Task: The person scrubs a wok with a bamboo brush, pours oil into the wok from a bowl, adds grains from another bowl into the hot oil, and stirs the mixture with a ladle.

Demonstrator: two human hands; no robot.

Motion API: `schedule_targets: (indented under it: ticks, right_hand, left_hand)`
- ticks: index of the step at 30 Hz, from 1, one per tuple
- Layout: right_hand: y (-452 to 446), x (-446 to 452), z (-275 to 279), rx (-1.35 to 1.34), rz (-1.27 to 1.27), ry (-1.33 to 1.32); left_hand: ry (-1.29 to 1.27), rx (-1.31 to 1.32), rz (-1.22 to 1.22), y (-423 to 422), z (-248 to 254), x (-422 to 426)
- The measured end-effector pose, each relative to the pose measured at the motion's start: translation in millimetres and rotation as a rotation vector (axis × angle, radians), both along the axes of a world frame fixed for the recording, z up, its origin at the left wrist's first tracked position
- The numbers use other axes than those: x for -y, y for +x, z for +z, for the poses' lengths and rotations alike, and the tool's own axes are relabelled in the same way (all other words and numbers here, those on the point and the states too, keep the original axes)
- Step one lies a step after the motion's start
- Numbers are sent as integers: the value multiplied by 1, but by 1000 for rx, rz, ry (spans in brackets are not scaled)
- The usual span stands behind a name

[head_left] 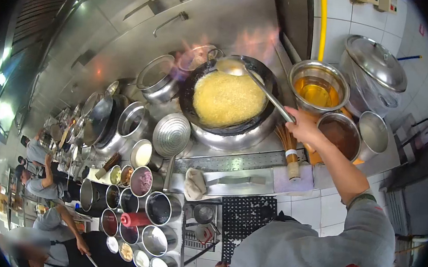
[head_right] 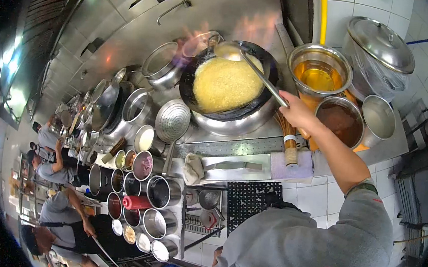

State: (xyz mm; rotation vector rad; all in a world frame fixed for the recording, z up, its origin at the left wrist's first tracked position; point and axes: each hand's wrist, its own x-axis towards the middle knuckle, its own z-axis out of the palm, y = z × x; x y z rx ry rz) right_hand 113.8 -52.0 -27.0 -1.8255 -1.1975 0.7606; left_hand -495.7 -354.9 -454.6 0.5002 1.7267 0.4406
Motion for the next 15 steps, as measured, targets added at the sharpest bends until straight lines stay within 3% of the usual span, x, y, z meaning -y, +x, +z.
schedule_targets:
  ticks: [1, 2, 4, 6, 8, 9, 11, 12, 15]
  right_hand:
    - [-5, 9, 11, -289, -3, -33]
    - [-4, 17, 18, -571, -7, -66]
    - [-3, 42, 31, -729, -98, 31]
    - [7, 71, 48, -828, -152, 136]
    - [21, 103, 67, -726, -186, 204]
    - [33, 118, 72, -609, -130, 192]
    - [40, 138, 91, -393, -251, 77]
    - [46, 144, 93, -313, -279, 17]
    - [61, 148, 74, -224, -382, -81]
  left_hand:
    - [-4, -57, -39, 5, -2, -9]
    - [78, -203, -297, 12, -6, -20]
    - [255, -489, -819, 9, -14, -38]
    - [591, -462, -814, 6, -11, -48]
    - [803, -482, -948, 0, -8, -61]
    - [856, -527, -1077, -2, -18, -71]
    - [977, -616, -1312, 4, -28, -92]
    - [1012, -415, -1416, -1, -34, -107]
    - [1111, -453, -1447, -4, -47, -130]
